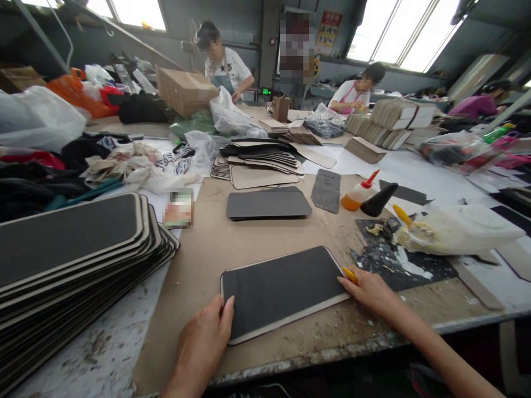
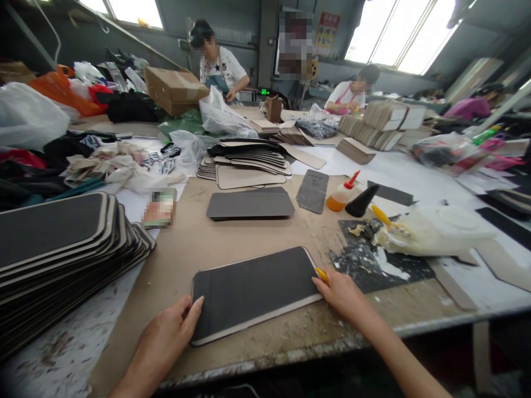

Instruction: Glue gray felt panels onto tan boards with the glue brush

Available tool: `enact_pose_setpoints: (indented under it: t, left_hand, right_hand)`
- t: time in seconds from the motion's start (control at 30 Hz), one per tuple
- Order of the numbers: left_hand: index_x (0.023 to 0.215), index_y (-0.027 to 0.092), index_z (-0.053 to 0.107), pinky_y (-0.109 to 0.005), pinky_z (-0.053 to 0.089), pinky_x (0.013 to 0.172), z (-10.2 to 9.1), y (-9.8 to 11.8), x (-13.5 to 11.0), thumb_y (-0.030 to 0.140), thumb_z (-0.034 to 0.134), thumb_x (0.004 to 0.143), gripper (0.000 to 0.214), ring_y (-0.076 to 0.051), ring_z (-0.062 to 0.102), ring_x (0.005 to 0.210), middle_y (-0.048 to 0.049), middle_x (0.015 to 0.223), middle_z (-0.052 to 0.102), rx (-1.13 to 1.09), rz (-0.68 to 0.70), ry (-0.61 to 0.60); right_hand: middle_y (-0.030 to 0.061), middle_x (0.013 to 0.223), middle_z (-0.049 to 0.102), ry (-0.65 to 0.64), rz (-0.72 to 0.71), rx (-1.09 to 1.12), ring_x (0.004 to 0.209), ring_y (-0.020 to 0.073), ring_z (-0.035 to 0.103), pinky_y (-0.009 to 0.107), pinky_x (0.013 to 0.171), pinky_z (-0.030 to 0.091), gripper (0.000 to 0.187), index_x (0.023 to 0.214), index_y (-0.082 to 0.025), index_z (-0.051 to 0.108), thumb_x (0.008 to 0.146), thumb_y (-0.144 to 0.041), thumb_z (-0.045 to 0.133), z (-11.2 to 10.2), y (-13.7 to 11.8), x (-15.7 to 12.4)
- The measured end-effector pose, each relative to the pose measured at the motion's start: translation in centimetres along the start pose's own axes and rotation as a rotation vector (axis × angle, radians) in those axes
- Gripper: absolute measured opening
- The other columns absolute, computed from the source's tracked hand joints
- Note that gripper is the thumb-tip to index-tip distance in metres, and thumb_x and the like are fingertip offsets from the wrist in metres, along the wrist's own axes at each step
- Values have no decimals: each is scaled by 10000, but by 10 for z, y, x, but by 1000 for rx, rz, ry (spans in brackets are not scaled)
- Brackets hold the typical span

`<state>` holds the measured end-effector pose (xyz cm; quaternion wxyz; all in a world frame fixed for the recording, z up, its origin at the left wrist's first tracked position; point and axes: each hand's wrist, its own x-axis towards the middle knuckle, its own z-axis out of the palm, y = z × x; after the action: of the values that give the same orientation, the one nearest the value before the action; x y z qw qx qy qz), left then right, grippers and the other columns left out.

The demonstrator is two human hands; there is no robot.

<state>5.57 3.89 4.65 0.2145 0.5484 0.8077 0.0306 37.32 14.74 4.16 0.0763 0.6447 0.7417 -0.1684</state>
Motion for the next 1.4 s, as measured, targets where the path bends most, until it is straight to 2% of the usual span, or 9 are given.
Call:
enact_pose_setpoints:
  t: [0.33,0.5,0.77,1.0,1.1,1.17,1.23,1.33,1.4]
  left_hand:
    - [578,231,403,-259,288,535,2,-2,8,370,366,860,317,-193,568,555,-25,555,593,-38,-31,-70]
    - [601,227,407,-254,275,534,6,-5,9,363,390,852,286,-169,528,535,-3,538,555,-109,-50,-25]
    - [650,194,523,-262,295,553,0,-2,5,314,447,847,243,-174,571,593,-40,613,622,-171,-43,13]
    - [638,192,530,-256,307,525,2,-7,5,317,522,817,219,-164,566,553,-16,566,600,-185,-14,85]
    - [712,184,541,-275,360,545,5,-10,1,316,521,826,175,-185,574,580,-29,605,606,-166,24,160]
    - [781,173,562,-315,424,648,9,-12,-5,300,478,855,169,-211,597,706,-69,720,633,-151,76,216]
    - [872,170,594,-362,449,797,15,-15,-13,281,451,871,182,-225,598,867,-99,869,649,-151,213,271]
    - [1123,198,568,-436,426,955,24,-17,-22,272,500,852,289,-255,518,1140,-119,1158,610,-128,635,330]
    - [1238,211,500,-492,400,999,29,-18,-25,284,549,827,421,-290,409,1262,-133,1302,523,-80,826,318]
  right_hand:
    - [126,813,676,-91,61,-65,796,253,645,277,645,384,244,912,-139,574,870,-278,379,-9,-11,-6]
    - [123,801,681,-83,55,-60,789,260,651,277,648,403,247,899,-145,585,865,-281,381,-4,-8,-3]
    - [104,695,684,3,41,-9,724,286,658,314,633,450,249,859,-180,624,824,-327,426,19,17,11]
    - [95,693,679,-12,43,-47,726,283,657,314,648,452,222,820,-189,601,821,-331,430,12,10,9]
    - [95,681,669,4,34,-82,717,284,653,312,627,441,221,798,-190,595,823,-332,427,10,6,8]
    - [103,706,672,-2,17,-98,721,281,651,310,631,438,226,797,-183,591,827,-327,420,10,6,8]
    - [110,737,676,-13,9,-110,726,273,651,306,645,439,228,803,-177,587,834,-319,411,10,6,8]
    - [102,735,678,5,3,-109,721,269,653,302,643,439,223,799,-184,590,831,-323,418,12,9,9]
    - [92,696,675,38,0,-91,694,272,653,304,622,438,210,779,-193,593,818,-331,440,15,12,10]
